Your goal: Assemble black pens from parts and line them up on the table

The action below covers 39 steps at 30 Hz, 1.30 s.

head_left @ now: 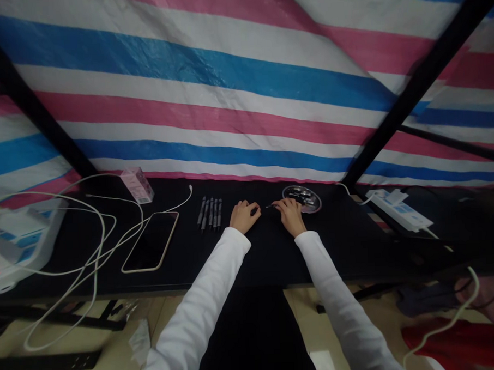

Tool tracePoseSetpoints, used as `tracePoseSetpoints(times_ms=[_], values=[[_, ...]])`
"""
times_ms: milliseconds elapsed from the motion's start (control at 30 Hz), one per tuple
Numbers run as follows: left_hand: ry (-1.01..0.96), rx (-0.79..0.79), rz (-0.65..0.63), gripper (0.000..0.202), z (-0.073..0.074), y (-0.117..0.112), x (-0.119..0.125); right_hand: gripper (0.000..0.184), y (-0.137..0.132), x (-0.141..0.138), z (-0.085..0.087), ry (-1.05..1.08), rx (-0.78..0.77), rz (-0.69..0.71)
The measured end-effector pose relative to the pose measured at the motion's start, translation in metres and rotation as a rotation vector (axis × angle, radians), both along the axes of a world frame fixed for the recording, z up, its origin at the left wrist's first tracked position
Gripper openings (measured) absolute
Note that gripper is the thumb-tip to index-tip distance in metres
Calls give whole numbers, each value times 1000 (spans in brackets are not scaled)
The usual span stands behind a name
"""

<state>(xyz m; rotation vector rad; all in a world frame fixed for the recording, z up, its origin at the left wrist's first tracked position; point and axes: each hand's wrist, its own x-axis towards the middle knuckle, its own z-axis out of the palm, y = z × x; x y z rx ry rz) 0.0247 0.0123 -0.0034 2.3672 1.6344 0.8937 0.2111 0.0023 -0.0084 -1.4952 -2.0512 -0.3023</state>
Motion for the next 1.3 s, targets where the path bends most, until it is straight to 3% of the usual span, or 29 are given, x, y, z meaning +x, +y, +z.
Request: tracePoseSetpoints(times_ms=[333,900,1300], values=[[-13,-7,42,21,2,0,-1,28,-1,1,1,4,26,-60],[-99,-32,-258,25,-13,9,1,28,-6,-7,6,-4,-83,108],[-52,89,-305,27,-5,6,-4,27,-2,-10,6,541,-167,209]])
